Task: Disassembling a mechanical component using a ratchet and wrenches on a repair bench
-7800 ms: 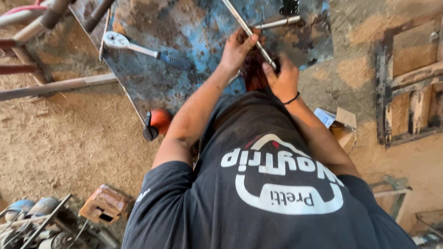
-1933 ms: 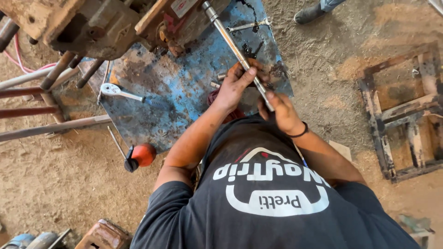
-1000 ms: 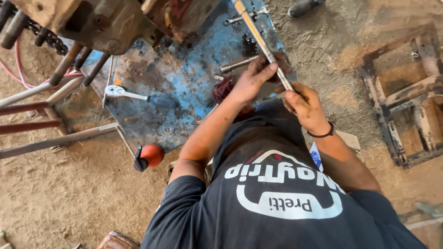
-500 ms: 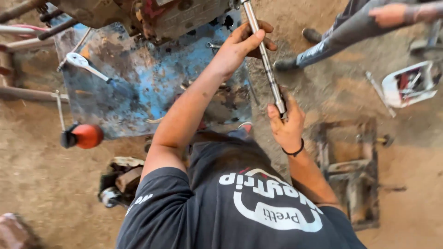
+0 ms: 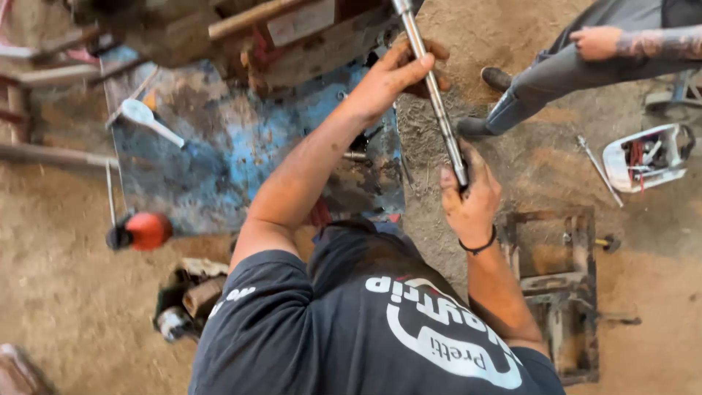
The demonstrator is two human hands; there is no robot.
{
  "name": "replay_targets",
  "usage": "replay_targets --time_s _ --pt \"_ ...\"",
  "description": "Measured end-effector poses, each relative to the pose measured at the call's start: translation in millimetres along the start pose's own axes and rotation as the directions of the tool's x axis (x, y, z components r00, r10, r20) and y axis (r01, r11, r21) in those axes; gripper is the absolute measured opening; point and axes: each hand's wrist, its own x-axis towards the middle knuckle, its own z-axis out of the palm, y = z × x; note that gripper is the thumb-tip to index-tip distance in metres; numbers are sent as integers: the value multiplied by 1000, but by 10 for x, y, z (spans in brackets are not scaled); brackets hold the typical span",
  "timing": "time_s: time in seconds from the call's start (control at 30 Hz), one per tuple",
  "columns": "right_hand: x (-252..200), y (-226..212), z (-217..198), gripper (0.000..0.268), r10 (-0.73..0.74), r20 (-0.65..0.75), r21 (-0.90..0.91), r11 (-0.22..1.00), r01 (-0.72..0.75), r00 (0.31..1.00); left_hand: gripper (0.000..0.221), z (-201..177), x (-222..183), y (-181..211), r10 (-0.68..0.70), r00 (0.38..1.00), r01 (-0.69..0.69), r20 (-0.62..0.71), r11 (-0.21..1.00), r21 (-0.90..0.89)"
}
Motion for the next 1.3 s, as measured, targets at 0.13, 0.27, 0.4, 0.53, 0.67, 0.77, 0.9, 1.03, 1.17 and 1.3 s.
replay_targets --time_s 0.13,0.27,0.4,0.53,0.67,0.77,0.9,1.03,1.17,1.3 --pt "-58 -216 -12 42 23 -14 -143 989 -25 1000 31 -70 29 -116 -10 997 19 78 994 -111" --pt "-32 -366 13 43 -109 -73 -346 935 77 991 31 -114 110 -139 -62 990 84 128 981 -172" --pt "-23 -384 74 44 -157 -40 -453 883 122 987 32 -113 57 -88 -31 989 60 143 977 -206" --pt "-81 -265 281 50 341 -52 518 813 -267 939 53 161 -84 -472 7 979 55 205 954 -293" --pt "-163 -331 61 49 274 -90 11 962 -274 957 50 498 -260 -646 138 965 20 223 808 -589" --pt "-51 -436 -12 60 -130 -89 -576 816 56 988 45 338 -211 -533 82 921 97 382 900 -425" --pt "80 -544 -154 46 -91 -38 -758 652 31 995 46 329 -193 -468 61 926 113 374 898 -425" --pt "49 -374 -132 49 -54 -18 -647 762 30 998 51 261 -154 -477 86 902 123 422 888 -444" --pt "149 -540 -201 61 306 74 -293 916 -272 949 62 184 -176 -404 83 917 143 391 846 -514" --pt "249 -547 -184 73 407 221 -15 910 -415 886 71 13 -118 -399 2 977 119 212 823 -556"
